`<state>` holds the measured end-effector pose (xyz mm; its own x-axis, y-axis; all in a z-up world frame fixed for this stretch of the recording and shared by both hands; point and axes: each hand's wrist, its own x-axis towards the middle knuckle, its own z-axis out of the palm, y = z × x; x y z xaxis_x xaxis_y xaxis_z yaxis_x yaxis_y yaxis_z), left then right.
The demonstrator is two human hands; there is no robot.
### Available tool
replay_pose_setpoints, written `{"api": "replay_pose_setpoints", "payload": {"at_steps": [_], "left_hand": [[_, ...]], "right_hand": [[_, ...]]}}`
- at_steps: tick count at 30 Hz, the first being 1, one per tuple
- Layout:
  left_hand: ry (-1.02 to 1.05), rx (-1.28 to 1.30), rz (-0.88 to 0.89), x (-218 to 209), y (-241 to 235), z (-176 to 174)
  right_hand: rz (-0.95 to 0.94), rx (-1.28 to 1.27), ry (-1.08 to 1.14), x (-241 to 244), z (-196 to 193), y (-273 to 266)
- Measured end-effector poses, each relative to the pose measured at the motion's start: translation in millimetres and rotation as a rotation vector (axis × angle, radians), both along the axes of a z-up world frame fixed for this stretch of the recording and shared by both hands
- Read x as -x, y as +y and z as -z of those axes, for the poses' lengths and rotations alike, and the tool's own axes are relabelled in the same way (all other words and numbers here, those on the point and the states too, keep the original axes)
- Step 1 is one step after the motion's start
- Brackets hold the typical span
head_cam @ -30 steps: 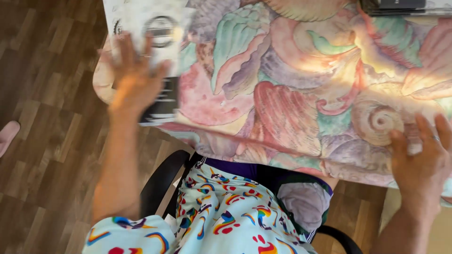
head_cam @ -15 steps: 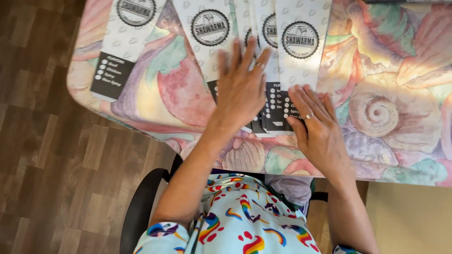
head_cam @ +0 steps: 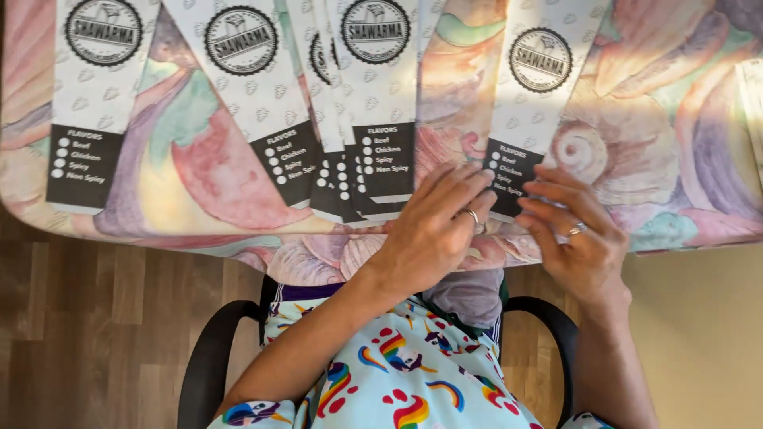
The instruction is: The person assembles shawarma paper packages by folding the paper, applying glue to the flap, and sealing it. They repeat this process for multiple packages, stacking the finished ones on the table.
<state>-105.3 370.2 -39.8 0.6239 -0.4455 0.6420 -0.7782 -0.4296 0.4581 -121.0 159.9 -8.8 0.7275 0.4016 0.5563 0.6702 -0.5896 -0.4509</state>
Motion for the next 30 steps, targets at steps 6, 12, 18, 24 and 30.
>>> {"api": "replay_pose_setpoints", "payload": {"at_steps": [6,12,18,24,30], "left_hand": [[-0.040,0.119,0.061,-2.2,-28.1,53.3],[-0.087,0.132,0.056,9.4,-34.9,47.1],[-0.043,0.193,0.008,9.1,-37.0,34.3],[0.046,0.295,-0.063,9.3,-44.9,23.1],[0.146,0.313,-0.170,9.2,-51.5,24.2]], "right_hand": [[-0.026,0.017,-0.043,3.5,17.7,-10.3],[-0.041,-0.045,-0.071,3.8,4.7,-10.7],[0.000,-0.107,-0.057,6.7,15.2,-13.9],[0.053,-0.196,0.055,4.7,13.6,-12.1],[0.096,-0.243,0.133,5.1,11.4,-11.0]]}}
